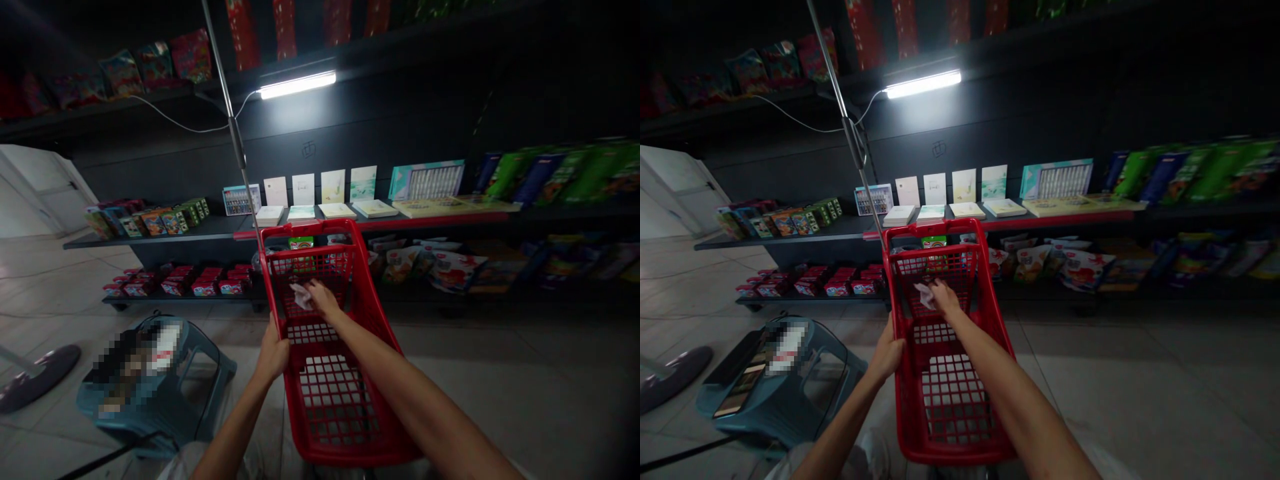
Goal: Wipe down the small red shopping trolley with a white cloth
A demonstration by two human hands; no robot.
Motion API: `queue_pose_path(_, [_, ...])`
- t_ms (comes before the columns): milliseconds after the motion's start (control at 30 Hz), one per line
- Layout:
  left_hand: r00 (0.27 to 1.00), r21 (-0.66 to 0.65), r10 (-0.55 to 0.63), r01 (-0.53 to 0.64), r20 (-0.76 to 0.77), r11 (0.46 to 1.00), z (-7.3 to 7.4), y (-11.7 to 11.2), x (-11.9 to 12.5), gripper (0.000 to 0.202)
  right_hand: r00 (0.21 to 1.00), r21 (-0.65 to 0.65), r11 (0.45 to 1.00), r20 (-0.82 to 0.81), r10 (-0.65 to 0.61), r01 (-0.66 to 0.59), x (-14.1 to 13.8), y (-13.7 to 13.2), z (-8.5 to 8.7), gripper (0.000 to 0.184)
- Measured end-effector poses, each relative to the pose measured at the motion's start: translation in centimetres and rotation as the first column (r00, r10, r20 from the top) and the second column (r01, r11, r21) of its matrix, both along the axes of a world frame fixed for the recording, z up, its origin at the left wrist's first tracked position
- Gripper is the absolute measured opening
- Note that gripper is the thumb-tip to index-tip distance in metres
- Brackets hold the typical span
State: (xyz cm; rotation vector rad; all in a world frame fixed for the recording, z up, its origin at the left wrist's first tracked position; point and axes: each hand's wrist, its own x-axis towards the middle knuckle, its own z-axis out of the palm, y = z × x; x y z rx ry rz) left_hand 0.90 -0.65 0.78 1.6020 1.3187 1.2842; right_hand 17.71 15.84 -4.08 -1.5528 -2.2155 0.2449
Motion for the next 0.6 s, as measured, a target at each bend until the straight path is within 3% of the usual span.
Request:
queue_pose_path(133, [1.000,-0.004,-0.007,0.007,-0.016,1.000,-0.6,0.2,-0.3,0.082,0.985,0.301,0.950,-0.169,-0.030,0.081,1.1,2.6,4.3,0.029])
queue_pose_path(233, [0.999,-0.007,-0.015,0.014,-0.029,1.000,-0.7,0.2,-0.4,0.082,0.974,0.344,0.930,-0.218,-0.054,0.129,2.2,3.3,5.0,0.039])
queue_pose_path(300, [0.999,-0.011,-0.015,0.015,-0.037,1.000,-0.7,0.2,-0.4,0.082,0.984,0.252,0.958,-0.151,-0.099,0.135,3.1,2.9,3.8,0.042])
queue_pose_path(400, [0.999,-0.019,-0.013,0.012,-0.043,1.000,-0.4,0.2,-0.3,0.080,0.989,0.003,0.990,-0.031,-0.142,0.142,4.0,1.6,0.6,0.046])
queue_pose_path(500, [0.998,-0.004,-0.026,0.026,-0.054,1.000,-0.3,0.2,0.1,0.077,0.985,-0.208,0.964,-0.011,-0.170,0.164,4.0,0.4,-2.4,0.046])
queue_pose_path(600, [0.995,0.020,-0.050,0.052,-0.089,0.998,-0.5,0.0,0.7,0.075,0.975,-0.323,0.927,-0.053,-0.216,0.188,3.5,0.0,-3.9,0.030])
